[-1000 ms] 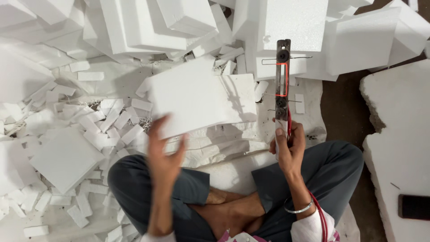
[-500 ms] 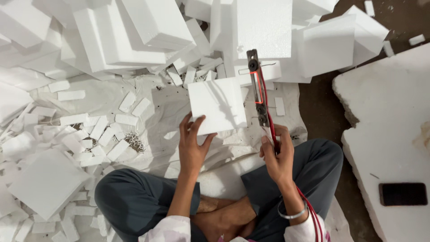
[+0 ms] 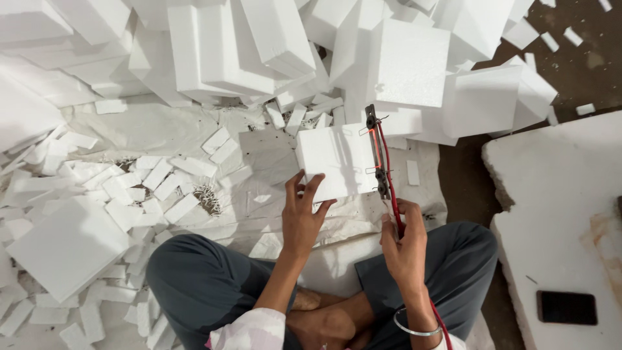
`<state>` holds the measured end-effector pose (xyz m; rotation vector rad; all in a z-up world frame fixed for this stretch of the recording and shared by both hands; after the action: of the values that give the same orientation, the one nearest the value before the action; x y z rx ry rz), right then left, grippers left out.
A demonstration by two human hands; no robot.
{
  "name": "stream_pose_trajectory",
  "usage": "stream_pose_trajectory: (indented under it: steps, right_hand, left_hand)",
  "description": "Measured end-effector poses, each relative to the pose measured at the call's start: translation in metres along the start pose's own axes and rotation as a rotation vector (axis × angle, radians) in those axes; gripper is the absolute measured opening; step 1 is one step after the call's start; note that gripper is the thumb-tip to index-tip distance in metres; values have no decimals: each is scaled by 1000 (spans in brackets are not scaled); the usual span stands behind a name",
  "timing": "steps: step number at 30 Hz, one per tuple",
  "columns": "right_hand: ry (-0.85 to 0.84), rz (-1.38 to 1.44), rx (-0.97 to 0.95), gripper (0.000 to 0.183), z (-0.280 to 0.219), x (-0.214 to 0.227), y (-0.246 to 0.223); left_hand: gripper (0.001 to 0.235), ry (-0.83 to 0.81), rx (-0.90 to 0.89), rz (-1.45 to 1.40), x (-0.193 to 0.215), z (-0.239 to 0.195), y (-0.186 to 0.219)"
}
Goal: The person uses a hot wire foam cutter to slice into pieces of white foam while sitting on the floor.
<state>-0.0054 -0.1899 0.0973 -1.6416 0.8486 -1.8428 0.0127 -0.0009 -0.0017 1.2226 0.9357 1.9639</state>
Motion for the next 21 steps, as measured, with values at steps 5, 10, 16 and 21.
stream_pose_trajectory:
  steps: [5, 10, 16, 21]
  right_hand:
    - [32, -64, 50, 22, -4, -1, -1]
    - [40, -145, 190, 26, -6, -7, -5]
    - [-36, -215, 18, 27, -3, -19, 6]
    - [-20, -186, 59, 25, -10, -26, 5]
  left_hand:
    - [60, -8, 10, -2, 1, 0, 1]
    - [60, -21, -15, 30, 2, 2, 5]
    - [68, 41, -156, 162, 4, -1, 10]
    - [69, 57, -172, 197, -5, -6, 7]
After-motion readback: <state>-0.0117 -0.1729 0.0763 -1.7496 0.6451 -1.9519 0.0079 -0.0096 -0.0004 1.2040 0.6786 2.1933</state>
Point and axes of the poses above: each hand's wrist, its own z-axis towards the middle knuckle, its own x-axis out of the back of the hand, y = z × x, the point moved 3 cm from there along z, towards the middle knuckle, and after that the axes turned 6 degrees about -z, right-handed, at the moved point
